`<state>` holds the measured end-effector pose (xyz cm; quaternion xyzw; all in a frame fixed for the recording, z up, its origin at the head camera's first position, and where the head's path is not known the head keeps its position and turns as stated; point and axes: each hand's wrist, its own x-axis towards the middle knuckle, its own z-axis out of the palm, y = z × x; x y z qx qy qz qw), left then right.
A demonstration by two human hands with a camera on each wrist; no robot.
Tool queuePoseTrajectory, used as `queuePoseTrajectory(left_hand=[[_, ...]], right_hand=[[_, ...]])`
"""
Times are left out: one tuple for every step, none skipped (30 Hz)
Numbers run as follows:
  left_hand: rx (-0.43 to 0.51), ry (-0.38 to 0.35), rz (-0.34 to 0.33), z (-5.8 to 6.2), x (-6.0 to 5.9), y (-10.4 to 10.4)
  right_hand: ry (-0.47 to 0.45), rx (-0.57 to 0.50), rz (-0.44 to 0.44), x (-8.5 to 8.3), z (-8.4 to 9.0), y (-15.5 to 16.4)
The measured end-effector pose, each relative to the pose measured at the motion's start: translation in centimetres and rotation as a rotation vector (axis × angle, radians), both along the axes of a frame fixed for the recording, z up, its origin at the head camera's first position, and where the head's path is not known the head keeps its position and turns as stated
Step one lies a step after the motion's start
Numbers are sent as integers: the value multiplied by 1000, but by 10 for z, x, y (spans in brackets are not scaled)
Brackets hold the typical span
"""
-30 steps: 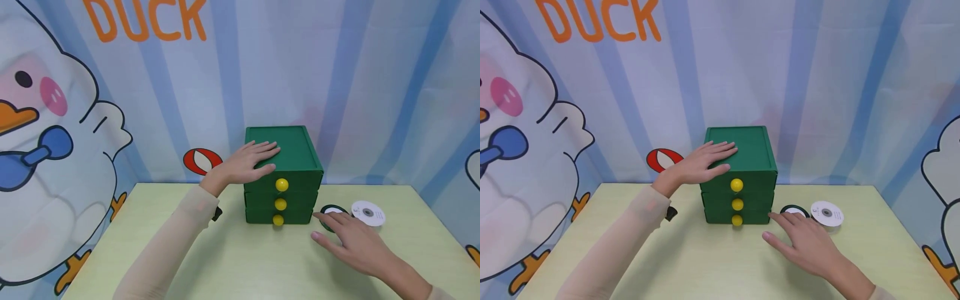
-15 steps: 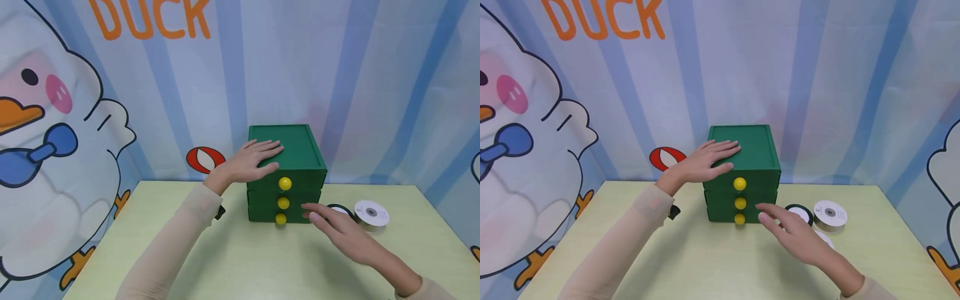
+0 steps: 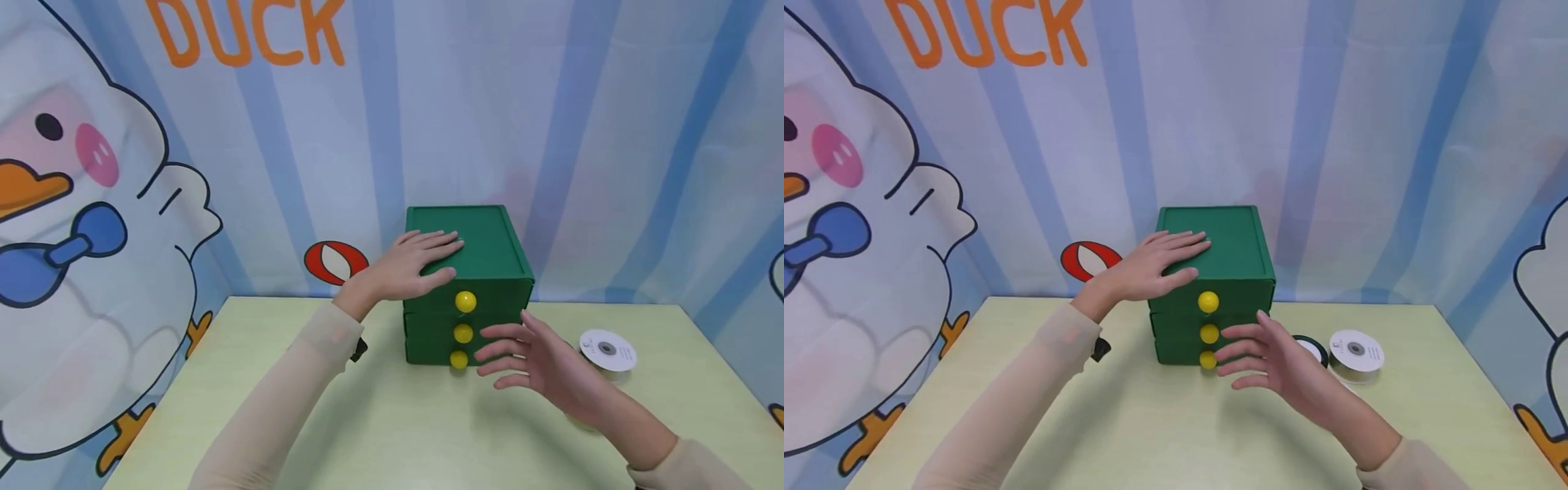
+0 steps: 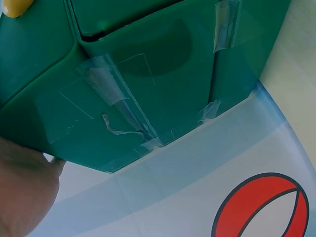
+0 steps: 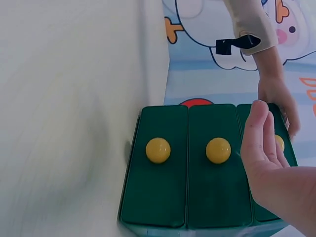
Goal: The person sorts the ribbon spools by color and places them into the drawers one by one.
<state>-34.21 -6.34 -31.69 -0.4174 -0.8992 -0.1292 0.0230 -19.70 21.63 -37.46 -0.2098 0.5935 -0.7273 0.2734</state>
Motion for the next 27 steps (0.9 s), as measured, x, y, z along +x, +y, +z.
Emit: queuePoseTrajectory(left_hand=[[4, 4, 0, 0, 0, 0], [8, 7, 0, 0, -1, 0], [10, 11, -1, 0, -1, 0], [9, 15, -1, -1, -1, 0], [8, 19, -1, -1, -1, 1], [6, 20, -1, -1, -1, 2], [5, 22, -2, -1, -1, 2], [4, 23, 0, -2, -2, 2], [2, 26, 2, -2, -1, 2], [5, 28, 3, -3, -1, 2], [10, 30, 3, -3, -1, 2], [14, 31, 3, -3, -1, 2], [18, 33, 3, -3, 0, 2], [18, 36, 4, -3, 0, 1], [19, 36, 3, -3, 0, 0], [19, 37, 2, -3, 0, 0], [19, 37, 1, -3, 1, -1], [19, 36, 0, -3, 1, -2], [19, 35, -2, -3, 1, -2], [20, 34, -3, -3, 1, -3], [22, 33, -3, -2, 1, -3], [23, 31, -3, -2, 1, -3], [23, 30, -2, -2, 1, -3], [25, 28, -1, -2, 1, -3], [25, 29, -2, -3, 1, -3], [26, 29, -3, -3, 1, -2], [27, 28, -4, -3, 1, -2]], right_hand=[[-24, -26, 8, -1, 0, -1], [-47, -53, 13, -2, 0, -2], [-67, -78, 18, -3, 0, -3], [-87, -102, 24, -4, -1, -4], [-108, -127, 31, -5, -1, -5], [-132, -152, 38, -6, -2, -5], [-157, -177, 49, -6, -3, -6], [-183, -203, 60, -7, -4, -6], [-211, -227, 71, -8, -5, -7], [-240, -248, 81, -9, -5, -8], [-269, -267, 89, -10, -6, -10], [-293, -280, 94, -11, -7, -12], [-313, -290, 98, -12, -8, -14], [-330, -296, 100, -13, -8, -16], [-342, -298, 100, -15, -9, -18], [-349, -296, 99, -16, -9, -21], [-352, -291, 95, -17, -9, -24], [-349, -280, 90, -18, -9, -27], [-345, -268, 84, -19, -9, -30], [-340, -256, 74, -20, -8, -32], [-334, -244, 65, -21, -8, -35], [-332, -234, 54, -22, -7, -37], [-330, -225, 42, -23, -6, -40], [-328, -217, 29, -24, -6, -42], [-329, -212, 13, -25, -5, -43], [-330, -209, -1, -27, -4, -45], [-335, -209, -12, -28, -4, -46]])
